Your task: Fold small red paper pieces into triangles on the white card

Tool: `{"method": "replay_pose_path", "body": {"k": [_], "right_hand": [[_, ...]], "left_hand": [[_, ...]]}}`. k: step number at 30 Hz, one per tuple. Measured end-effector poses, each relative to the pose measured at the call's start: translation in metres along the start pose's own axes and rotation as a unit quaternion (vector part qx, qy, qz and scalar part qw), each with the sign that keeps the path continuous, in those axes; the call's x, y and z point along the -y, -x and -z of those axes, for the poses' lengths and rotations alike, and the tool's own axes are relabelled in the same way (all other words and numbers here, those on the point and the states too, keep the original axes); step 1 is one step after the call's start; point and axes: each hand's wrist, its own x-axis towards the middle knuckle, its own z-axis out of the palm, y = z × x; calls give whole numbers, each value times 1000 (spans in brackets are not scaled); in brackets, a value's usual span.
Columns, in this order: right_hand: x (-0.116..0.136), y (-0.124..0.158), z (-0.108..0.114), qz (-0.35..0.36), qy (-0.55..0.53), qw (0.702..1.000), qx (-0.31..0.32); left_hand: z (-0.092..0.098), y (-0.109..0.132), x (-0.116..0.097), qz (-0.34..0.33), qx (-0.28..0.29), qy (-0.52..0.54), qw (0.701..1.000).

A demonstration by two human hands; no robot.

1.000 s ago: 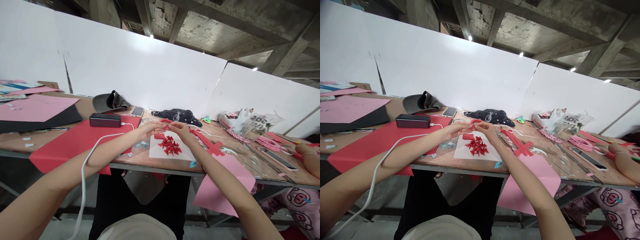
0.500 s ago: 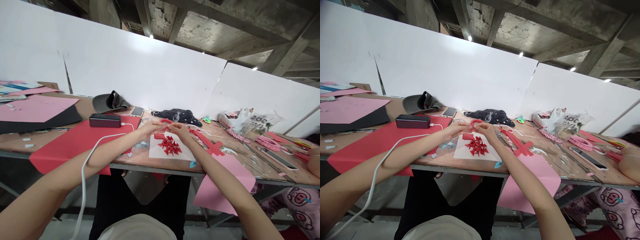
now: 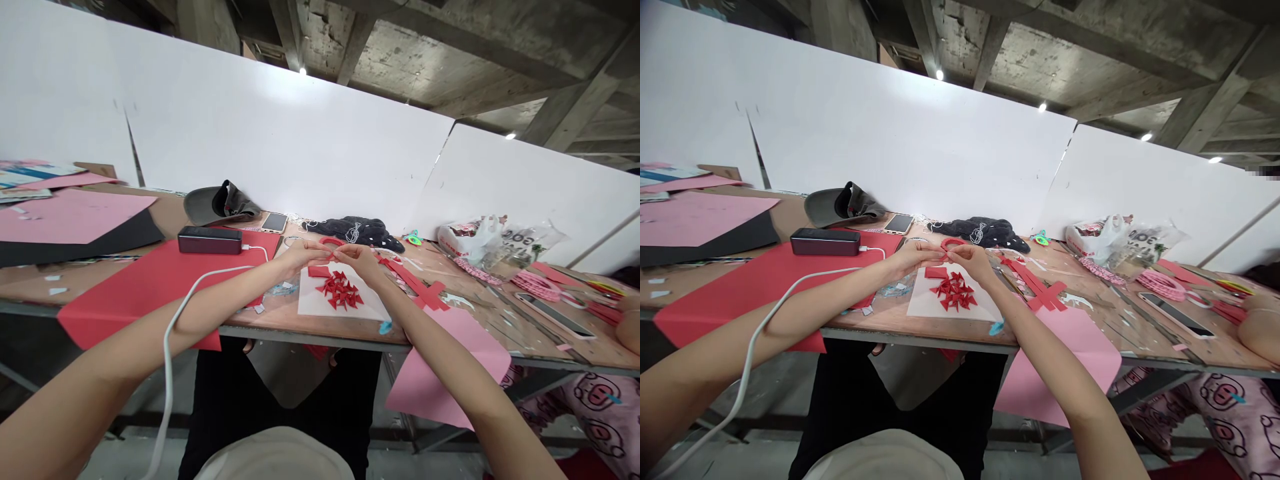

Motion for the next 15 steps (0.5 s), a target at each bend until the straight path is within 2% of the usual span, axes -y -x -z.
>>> {"method": "replay_pose_path", "body": {"k": [6,10,15], "right_hand": [[2,-4,0,17,15,1000,-11],[5,-3,-1,20,26,999,-14],[2,-2,-4,4,4,1000,6]], "left_hand": [[0,-2,-3,9,4,10,1000],[3,-5,-1,15,15,-26,999],[4,-8,6,-17,9,-71,997]]}}
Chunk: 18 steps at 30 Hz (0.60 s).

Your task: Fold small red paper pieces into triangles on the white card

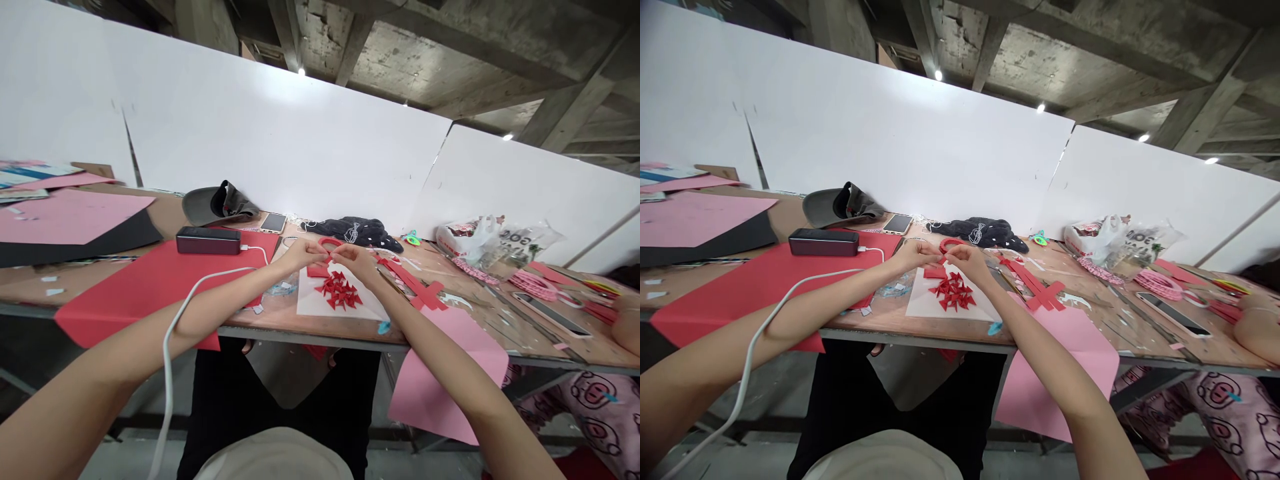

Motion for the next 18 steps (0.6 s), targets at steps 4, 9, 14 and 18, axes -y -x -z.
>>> {"method": "replay_pose_path", "body": {"k": [4,9,14,18], "right_hand": [[-8,-1,-3,-15,-37,999,4],[-12,-2,-5,9,37,999,-15],[-7,-1,-4,35,56,998,-17],[-8,-2,-6,40,65,997,-7]], "left_hand": [[0,-1,3,-57,13,-33,998],[2,-3,5,-91,3,-70,993],[4,-6,7,-78,-5,-40,996],[1,-2,2,-81,-14,-65,994]]}}
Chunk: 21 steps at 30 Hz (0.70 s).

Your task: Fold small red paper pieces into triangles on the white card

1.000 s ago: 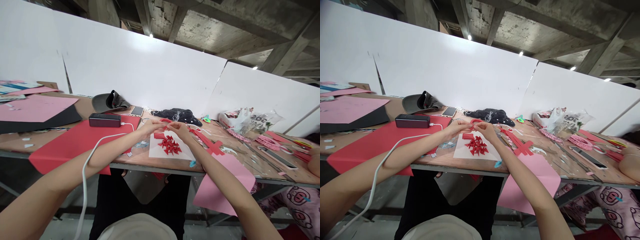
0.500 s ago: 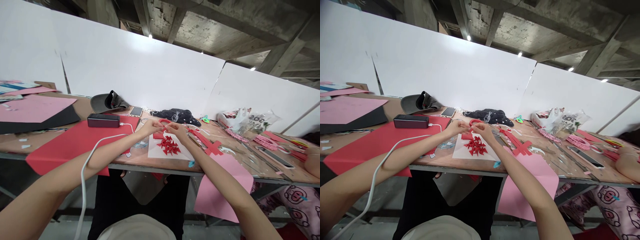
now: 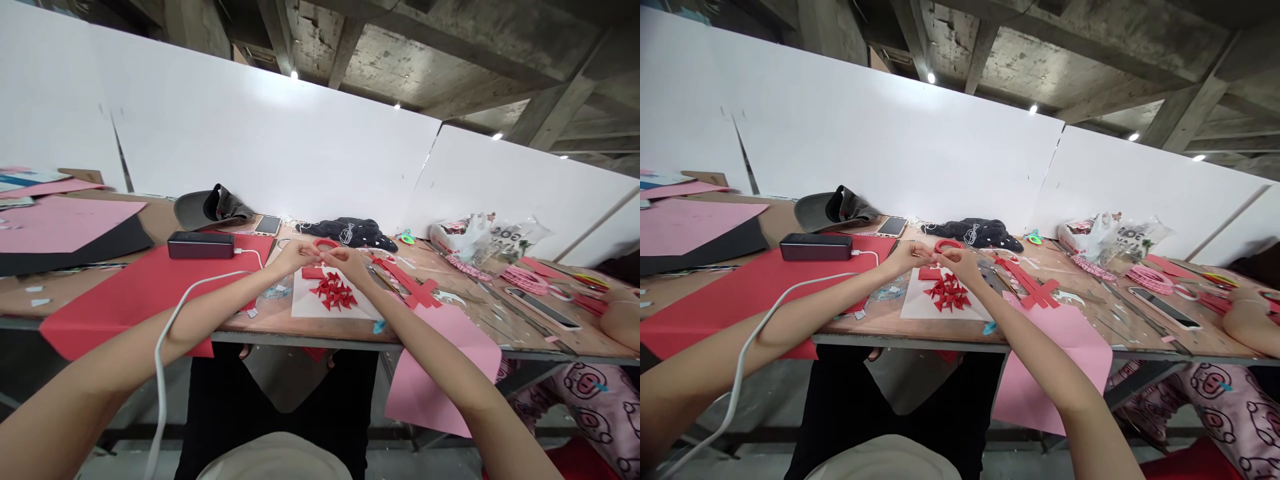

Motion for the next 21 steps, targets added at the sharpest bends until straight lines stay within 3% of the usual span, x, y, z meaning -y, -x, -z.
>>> {"method": "replay_pose_path", "body": {"k": [5,10,14,21], "right_hand": [[-9,-3,-3,14,25,999,-19],[-11,-4,1,19,30,999,-30],[-9,-4,2,28,43,998,-32],[-5,-2,0,69,103,992,-40]], "left_hand": [[-3,5,-8,-9,12,-20,1000],[-1,6,-7,36,35,43,998],[-1,8,-12,82,56,31,995],[-3,11,-18,81,34,7,996]]}}
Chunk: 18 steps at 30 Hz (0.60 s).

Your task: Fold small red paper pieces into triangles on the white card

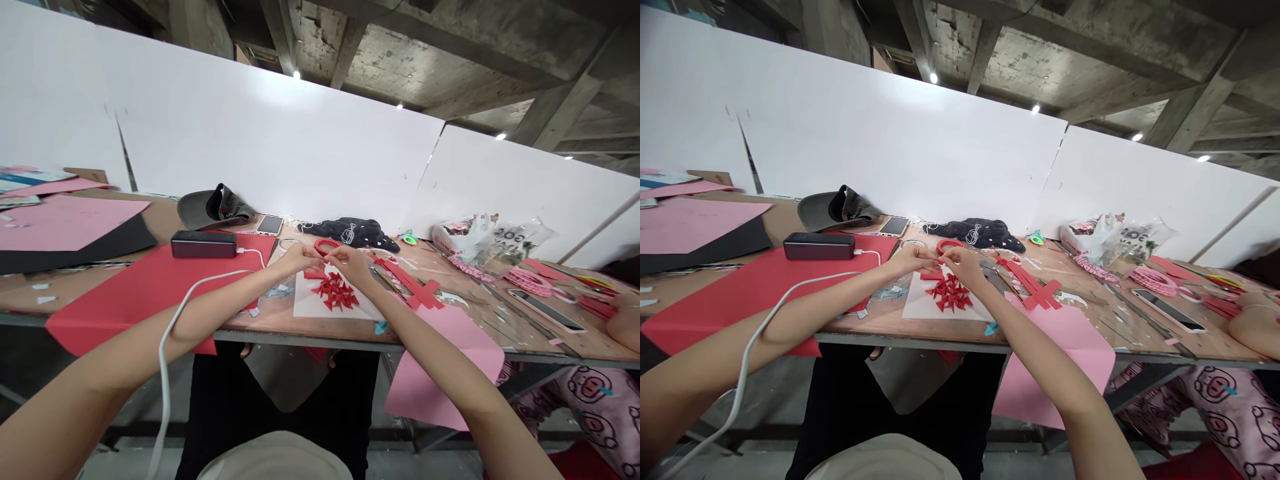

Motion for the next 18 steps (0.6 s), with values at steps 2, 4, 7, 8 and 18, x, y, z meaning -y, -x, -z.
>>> {"method": "replay_pose_path", "body": {"k": [2,4,7,8,18], "right_hand": [[3,2,0,20,38,999,-5],[5,4,-1,35,91,995,-14],[9,8,-5,45,145,988,-36],[10,9,-7,48,151,986,-43],[16,11,-9,88,128,987,-27]], "left_hand": [[-1,1,0,3,-9,5,1000],[-2,0,2,7,-18,19,1000],[-3,-2,7,4,-17,82,996],[-3,-3,9,2,-14,109,994],[-2,1,-4,15,-15,204,979]]}}
